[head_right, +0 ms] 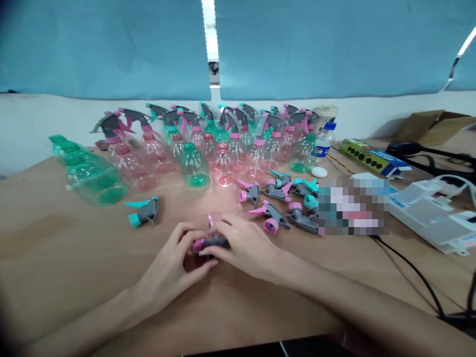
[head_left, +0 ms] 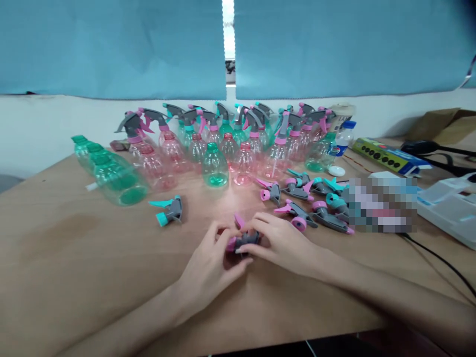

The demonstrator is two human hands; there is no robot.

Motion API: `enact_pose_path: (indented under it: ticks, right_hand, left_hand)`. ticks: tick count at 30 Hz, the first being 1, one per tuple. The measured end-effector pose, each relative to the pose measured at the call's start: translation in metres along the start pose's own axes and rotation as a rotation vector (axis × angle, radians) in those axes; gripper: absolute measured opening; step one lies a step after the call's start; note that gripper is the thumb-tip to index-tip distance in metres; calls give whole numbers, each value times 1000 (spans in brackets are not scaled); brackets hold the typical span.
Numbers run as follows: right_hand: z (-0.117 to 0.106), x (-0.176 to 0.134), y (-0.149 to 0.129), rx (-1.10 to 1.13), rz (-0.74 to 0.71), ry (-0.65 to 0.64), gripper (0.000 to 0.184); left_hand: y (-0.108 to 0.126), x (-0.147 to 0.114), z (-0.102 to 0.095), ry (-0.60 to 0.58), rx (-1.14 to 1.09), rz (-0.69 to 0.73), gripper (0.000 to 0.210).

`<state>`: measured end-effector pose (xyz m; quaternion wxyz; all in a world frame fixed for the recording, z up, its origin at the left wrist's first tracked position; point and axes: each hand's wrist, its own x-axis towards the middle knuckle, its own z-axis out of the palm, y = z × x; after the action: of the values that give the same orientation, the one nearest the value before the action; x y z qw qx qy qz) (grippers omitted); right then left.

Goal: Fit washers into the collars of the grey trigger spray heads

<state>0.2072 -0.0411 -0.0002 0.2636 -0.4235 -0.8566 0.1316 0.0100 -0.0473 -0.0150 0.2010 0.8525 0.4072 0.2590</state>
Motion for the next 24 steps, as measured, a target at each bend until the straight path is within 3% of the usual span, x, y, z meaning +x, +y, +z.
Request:
enact_pose_path:
  ticks: [3,9,17,24]
  right_hand:
    - [7,7,-2,-43,-6,-44,34]
    - [7,2,18,-109,8,-70,28]
    - [-1,-2,52,-34,20,105,26]
    - [6,-10,33,150,-57,220,26]
  left_hand:
    - [1,3,3,-25,-158,-10,31]
    - [0,6,0,-32,-218,14,27]
    - [-5,5,-2,-28,-197,-28,15]
    - [-3,7,-5,36,-234,-65,13]
